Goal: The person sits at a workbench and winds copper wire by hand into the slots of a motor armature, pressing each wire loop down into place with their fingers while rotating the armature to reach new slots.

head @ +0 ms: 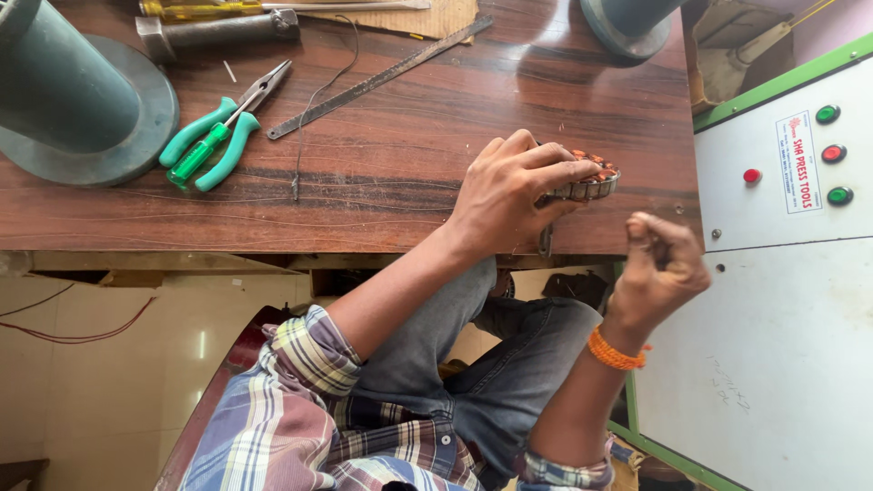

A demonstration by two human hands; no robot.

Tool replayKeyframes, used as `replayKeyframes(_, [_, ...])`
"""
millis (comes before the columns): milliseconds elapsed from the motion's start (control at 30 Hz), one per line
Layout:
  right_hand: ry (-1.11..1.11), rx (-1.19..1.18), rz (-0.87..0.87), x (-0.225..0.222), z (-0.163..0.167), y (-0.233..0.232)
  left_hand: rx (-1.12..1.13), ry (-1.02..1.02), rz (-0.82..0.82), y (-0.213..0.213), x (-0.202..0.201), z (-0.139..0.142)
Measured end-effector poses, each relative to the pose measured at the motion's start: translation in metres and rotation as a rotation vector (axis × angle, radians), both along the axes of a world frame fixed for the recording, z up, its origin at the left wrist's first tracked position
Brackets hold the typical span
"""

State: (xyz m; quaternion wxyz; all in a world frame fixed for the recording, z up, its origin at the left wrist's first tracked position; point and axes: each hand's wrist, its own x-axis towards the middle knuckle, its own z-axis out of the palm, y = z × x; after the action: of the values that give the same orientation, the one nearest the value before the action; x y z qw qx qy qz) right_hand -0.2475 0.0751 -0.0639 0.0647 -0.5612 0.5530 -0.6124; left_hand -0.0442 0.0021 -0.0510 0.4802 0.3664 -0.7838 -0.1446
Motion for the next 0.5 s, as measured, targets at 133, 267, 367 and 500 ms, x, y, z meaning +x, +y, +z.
replayKeyframes(133, [0.146,-0.008,0.032,-0.001,0.026,-0.014,-0.015,0.003,-0.002,-0.001,0.002,-0.001])
replayKeyframes(267, [0.231,0.020,0.077,0.013,0.043,-0.034,-0.008,0.001,0.006,-0.002,0.001,-0.002])
replayKeyframes(367, [0.231,0.068,0.156,0.023,0.052,-0.043,-0.010,0.015,0.003,-0.003,0.003,-0.002])
replayKeyframes(500, [0.273,0.161,0.190,0.033,0.062,-0.049,0.010,0.012,-0.022,0.001,0.008,0.007])
